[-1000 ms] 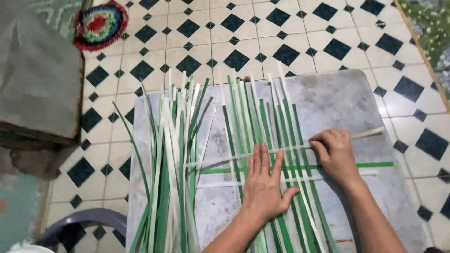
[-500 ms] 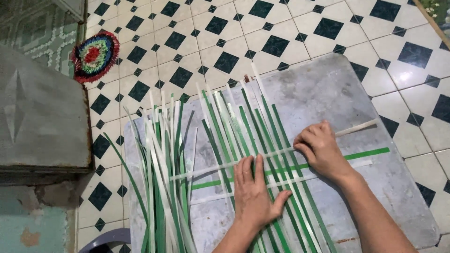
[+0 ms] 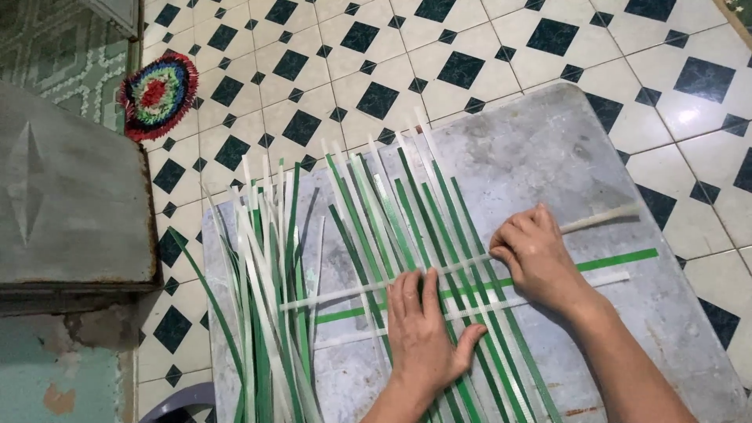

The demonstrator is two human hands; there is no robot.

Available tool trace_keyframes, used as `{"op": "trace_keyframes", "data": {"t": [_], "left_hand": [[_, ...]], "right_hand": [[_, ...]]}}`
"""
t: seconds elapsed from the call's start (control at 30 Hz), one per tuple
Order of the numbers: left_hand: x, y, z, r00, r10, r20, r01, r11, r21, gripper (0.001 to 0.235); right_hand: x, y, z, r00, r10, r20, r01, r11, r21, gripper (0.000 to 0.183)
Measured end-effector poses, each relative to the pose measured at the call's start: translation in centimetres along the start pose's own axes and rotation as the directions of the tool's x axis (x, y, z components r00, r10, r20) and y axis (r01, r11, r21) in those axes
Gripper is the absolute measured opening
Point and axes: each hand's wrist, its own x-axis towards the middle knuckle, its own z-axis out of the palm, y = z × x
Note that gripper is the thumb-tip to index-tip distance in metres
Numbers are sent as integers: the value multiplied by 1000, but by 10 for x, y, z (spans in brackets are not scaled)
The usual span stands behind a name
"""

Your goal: Weaving green and white plastic strips together on a flat board to create a mat.

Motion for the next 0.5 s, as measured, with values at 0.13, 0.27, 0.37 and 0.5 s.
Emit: {"op": "trace_keyframes", "data": {"t": [0.13, 0.27, 0.37, 0.5], "left_hand": [[-2, 0, 4, 1000, -17, 24, 16, 999, 41, 88], [0, 3, 0, 1000, -20, 13, 19, 997, 78, 86], [1, 4, -2, 1000, -10, 1, 10, 996, 92, 85], [-2, 2, 0, 999, 29, -24, -26, 994, 107, 89]], "right_hand": [[-1, 2, 0, 1000, -27, 10, 28, 999, -45, 9], [0, 0, -3, 998, -32, 55, 35, 998, -56, 7], [1, -5, -8, 993, 7, 115, 2, 997, -75, 9], [0, -6, -10, 992, 0, 123, 13, 995, -100, 6]]}}
